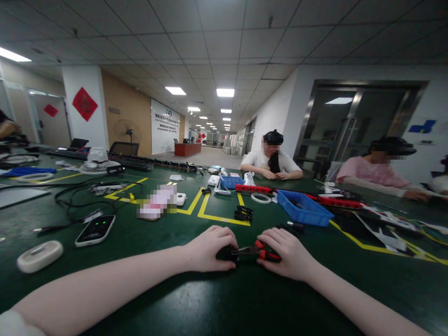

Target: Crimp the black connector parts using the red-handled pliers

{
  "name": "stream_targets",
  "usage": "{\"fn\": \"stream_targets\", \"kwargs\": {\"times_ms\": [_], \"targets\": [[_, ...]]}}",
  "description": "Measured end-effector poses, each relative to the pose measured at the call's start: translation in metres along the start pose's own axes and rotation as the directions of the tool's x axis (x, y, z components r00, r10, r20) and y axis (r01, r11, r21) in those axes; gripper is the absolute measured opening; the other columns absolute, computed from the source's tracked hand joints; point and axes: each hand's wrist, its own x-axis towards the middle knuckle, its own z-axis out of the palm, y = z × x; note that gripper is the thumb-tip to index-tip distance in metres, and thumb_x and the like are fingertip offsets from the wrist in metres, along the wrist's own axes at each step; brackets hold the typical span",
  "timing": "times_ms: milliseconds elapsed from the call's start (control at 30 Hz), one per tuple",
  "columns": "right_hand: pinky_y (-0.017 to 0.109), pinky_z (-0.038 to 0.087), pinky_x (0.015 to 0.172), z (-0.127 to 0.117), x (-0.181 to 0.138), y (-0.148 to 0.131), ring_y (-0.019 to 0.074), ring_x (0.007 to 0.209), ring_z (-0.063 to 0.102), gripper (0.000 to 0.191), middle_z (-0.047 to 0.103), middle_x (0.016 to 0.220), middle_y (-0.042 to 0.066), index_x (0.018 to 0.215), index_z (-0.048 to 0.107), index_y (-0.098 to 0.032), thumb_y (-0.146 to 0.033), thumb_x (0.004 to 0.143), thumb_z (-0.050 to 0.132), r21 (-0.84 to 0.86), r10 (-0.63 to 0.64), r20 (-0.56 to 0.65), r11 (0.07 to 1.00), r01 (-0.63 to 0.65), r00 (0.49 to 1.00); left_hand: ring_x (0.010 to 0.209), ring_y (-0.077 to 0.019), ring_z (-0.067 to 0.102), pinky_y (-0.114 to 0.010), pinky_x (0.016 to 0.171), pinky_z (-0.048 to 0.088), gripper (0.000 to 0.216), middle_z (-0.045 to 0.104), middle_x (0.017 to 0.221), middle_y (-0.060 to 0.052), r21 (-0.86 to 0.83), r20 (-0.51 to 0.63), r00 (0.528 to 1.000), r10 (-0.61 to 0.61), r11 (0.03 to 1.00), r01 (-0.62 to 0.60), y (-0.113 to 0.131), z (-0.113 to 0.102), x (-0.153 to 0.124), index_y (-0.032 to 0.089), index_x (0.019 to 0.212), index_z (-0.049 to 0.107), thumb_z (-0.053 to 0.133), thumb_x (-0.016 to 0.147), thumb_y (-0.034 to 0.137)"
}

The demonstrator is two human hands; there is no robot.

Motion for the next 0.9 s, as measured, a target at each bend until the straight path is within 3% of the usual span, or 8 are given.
{"fn": "stream_targets", "kwargs": {"times_ms": [233,433,567,900], "targets": [[0.038,0.053,0.075,0.0021,-0.0001,0.0017,0.0245,0.087,0.068,0.037,0.073,0.1,0.011,0.109,0.065,-0.018,-0.041,0.08,0.071,0.019,0.019,-0.016,1.0,-0.019,1.0,0.098,-0.0239,0.063,-0.036,0.087,0.05,0.036,0.065,0.107,-0.007,-0.025,0.043,0.995,-0.091,0.995,0.093,0.0008,-0.0012,0.001,0.019,0.108,0.06,0.078,0.079,0.031],[0.038,0.053,0.077,0.0023,-0.001,0.0022,0.0253,0.088,0.068,0.038,0.072,0.101,0.011,0.11,0.066,-0.019,-0.042,0.08,0.071,0.029,0.037,-0.003,0.999,-0.037,0.999,0.113,-0.0264,0.059,-0.041,0.1,0.048,0.034,0.06,0.124,-0.011,-0.064,0.017,0.998,-0.063,0.996,0.064,0.0036,-0.0036,0.0008,0.02,0.109,0.061,0.076,0.08,0.028],[0.038,0.053,0.076,0.0022,-0.0009,0.0015,0.0253,0.088,0.068,0.038,0.072,0.101,0.011,0.11,0.066,-0.02,-0.044,0.081,0.07,0.03,0.044,-0.004,0.999,-0.044,0.999,0.12,-0.028,0.057,-0.043,0.104,0.047,0.034,0.056,0.134,-0.012,-0.107,0.075,0.992,-0.097,0.989,0.104,0.0031,-0.0045,-0.0004,0.02,0.115,0.059,0.073,0.084,0.029],[0.038,0.051,0.074,0.0041,-0.0023,0.0027,0.0249,0.086,0.066,0.037,0.071,0.099,0.011,0.108,0.066,-0.019,-0.044,0.082,0.069,-0.009,0.029,-0.009,1.0,-0.029,1.0,0.124,-0.0274,0.057,-0.043,0.107,0.047,0.027,0.058,0.135,-0.012,-0.106,0.11,0.991,-0.075,0.991,0.087,0.0035,-0.0064,0.0001,0.02,0.114,0.061,0.069,0.089,0.027]]}}
